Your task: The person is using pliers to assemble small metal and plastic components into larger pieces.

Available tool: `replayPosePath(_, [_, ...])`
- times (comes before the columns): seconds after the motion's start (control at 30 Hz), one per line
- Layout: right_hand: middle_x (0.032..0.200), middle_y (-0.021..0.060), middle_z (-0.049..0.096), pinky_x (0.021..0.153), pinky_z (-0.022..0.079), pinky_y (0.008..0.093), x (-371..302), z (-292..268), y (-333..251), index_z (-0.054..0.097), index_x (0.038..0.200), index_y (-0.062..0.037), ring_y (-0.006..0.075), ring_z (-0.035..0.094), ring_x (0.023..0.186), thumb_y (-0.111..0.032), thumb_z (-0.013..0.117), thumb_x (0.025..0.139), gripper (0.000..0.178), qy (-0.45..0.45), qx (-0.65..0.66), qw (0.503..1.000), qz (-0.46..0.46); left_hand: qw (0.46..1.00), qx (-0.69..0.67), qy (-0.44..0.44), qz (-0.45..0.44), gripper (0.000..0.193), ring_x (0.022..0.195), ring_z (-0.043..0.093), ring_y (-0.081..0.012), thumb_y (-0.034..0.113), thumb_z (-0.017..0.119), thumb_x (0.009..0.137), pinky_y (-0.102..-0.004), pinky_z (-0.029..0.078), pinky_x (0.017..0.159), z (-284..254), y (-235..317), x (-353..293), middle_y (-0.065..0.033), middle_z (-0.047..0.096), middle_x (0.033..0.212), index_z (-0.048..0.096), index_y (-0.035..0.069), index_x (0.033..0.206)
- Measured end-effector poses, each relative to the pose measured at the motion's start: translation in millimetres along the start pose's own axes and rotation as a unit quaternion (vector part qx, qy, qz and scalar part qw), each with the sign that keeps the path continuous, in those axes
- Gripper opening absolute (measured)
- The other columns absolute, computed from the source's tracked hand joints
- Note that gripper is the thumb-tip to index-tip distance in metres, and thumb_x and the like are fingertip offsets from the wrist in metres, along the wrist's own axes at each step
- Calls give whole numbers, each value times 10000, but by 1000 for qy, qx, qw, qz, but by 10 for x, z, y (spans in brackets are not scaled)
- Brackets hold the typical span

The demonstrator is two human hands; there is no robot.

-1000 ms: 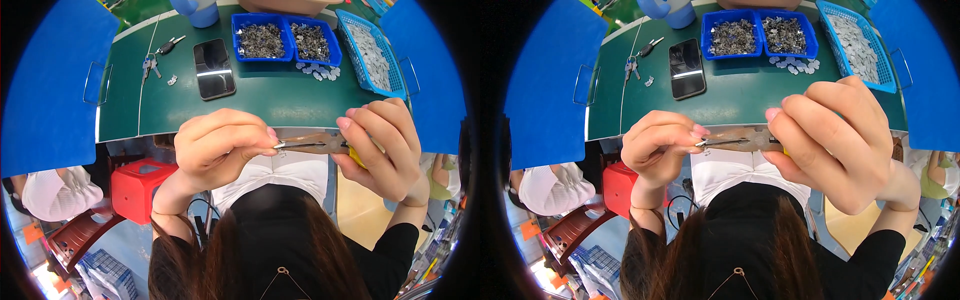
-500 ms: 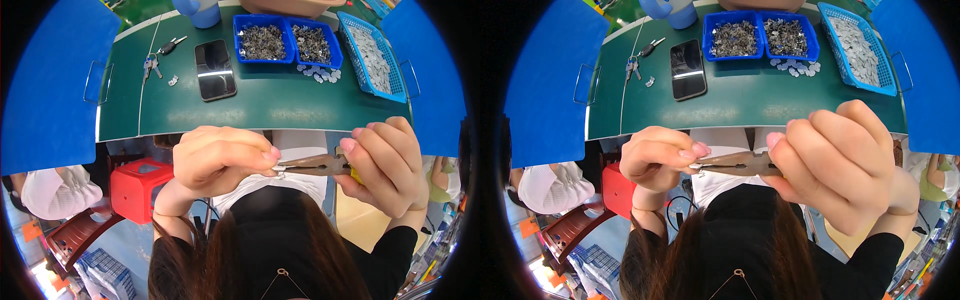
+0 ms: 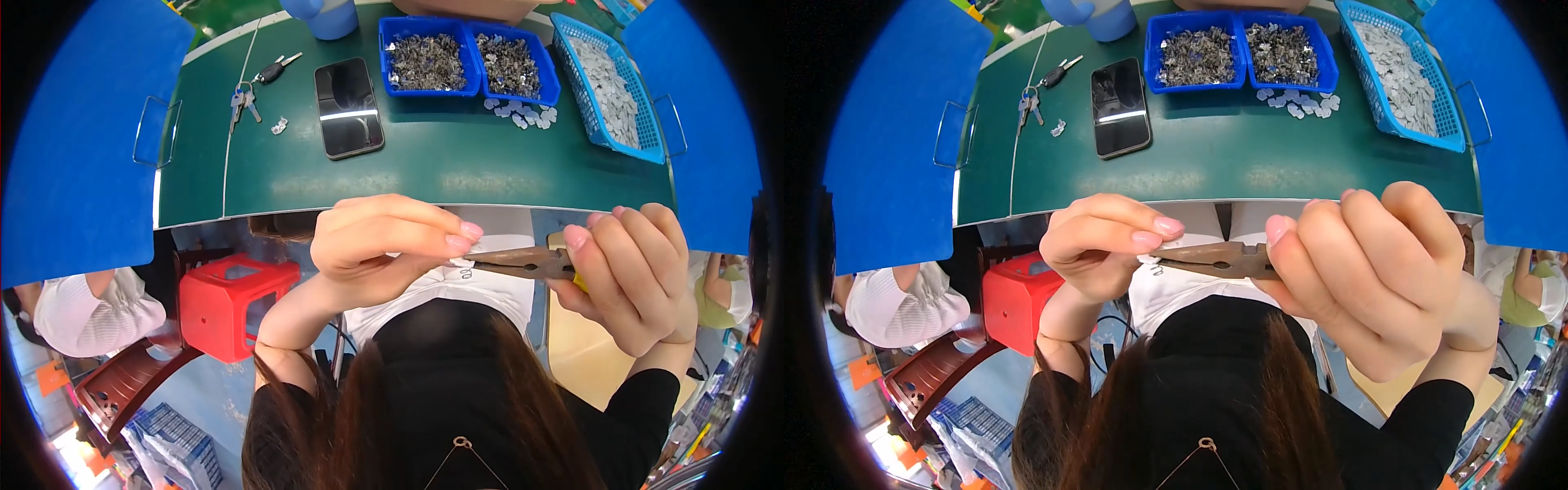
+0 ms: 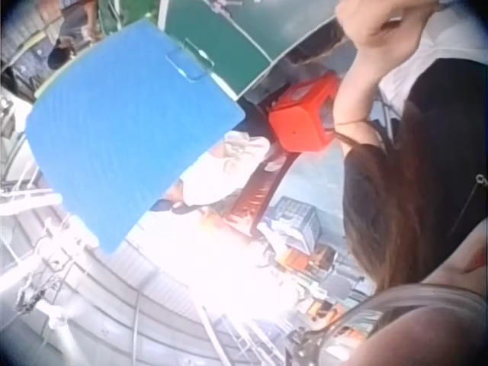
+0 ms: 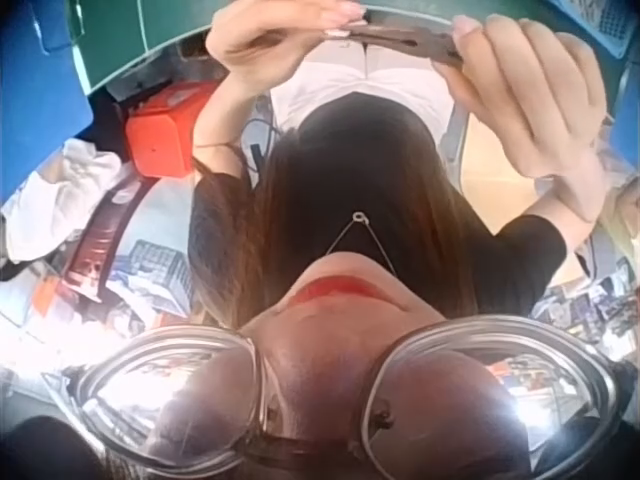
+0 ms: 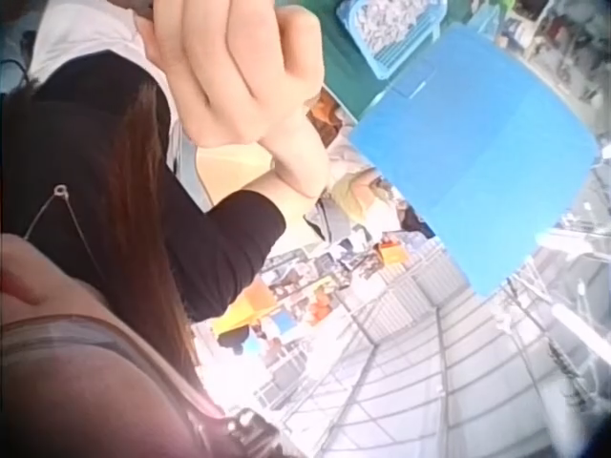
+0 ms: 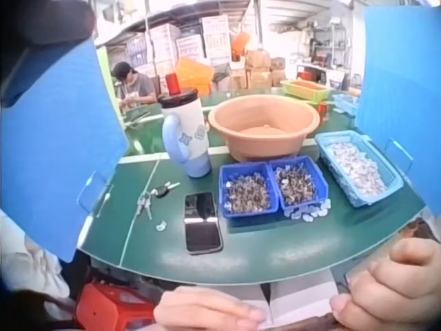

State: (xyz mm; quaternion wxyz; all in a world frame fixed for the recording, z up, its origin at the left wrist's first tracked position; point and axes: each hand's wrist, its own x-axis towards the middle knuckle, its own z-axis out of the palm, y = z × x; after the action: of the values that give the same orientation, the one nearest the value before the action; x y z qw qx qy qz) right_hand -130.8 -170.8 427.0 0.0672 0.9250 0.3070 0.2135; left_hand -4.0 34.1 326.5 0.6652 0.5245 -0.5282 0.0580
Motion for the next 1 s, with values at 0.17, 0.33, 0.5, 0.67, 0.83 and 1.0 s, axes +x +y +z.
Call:
replayPosePath(0.17, [1018, 112, 534, 664, 481, 385, 7, -50, -62, 596, 1012, 8, 276, 520, 919, -230, 688, 783, 343, -27, 7, 999, 30, 997, 75, -9, 35, 193, 732, 674, -203, -43, 691, 690, -261, 548, 616, -9, 50, -31, -105, 672, 843, 642, 36, 859])
replayPosePath(0.33, [1023, 111, 523, 661, 488, 387, 10, -55, -75, 586, 1023, 8, 273, 520, 921, -234, 674, 799, 341, -32, 9, 999, 41, 996, 71, -3, 62, 190, 723, 675, -206, -36, 692, 688, -268, 551, 603, -4, 35, -11, -98, 672, 843, 634, 41, 851])
replayPosePath(0.5, [1016, 113, 523, 648, 484, 386, -9, -53, -65, 595, 995, 14, 273, 517, 921, -206, 682, 787, 315, -28, -4, 999, 16, 993, 116, -32, 17, 295, 721, 674, -214, -176, 602, 665, -273, 546, 604, -28, 109, -13, -100, 668, 829, 599, 62, 841])
replayPosePath(0.67, [945, 117, 537, 603, 458, 372, 49, -49, -7, 597, 937, 30, 279, 524, 857, -157, 719, 717, 313, -29, 2, 999, 18, 995, 100, 0, 6, 246, 690, 666, -185, -111, 668, 661, -244, 521, 570, 26, 41, -13, -89, 675, 818, 631, 57, 836])
replayPosePath(0.83, [881, 126, 552, 566, 438, 360, 75, 68, 113, 587, 928, 29, 287, 531, 739, -79, 730, 620, 356, 12, 121, 991, 50, 996, 90, 14, -13, 232, 669, 661, -170, -56, 732, 654, -225, 511, 556, 30, 48, 12, -76, 681, 807, 660, 52, 847])
replayPosePath(1.0, [832, 128, 564, 580, 435, 310, 112, 183, 195, 609, 907, 29, 255, 527, 688, -51, 744, 577, 365, 43, 240, 965, 102, 978, -88, 79, -169, 190, 739, 659, -216, -90, 648, 749, -314, 574, 634, 97, 111, -52, -142, 625, 823, 553, -33, 903])
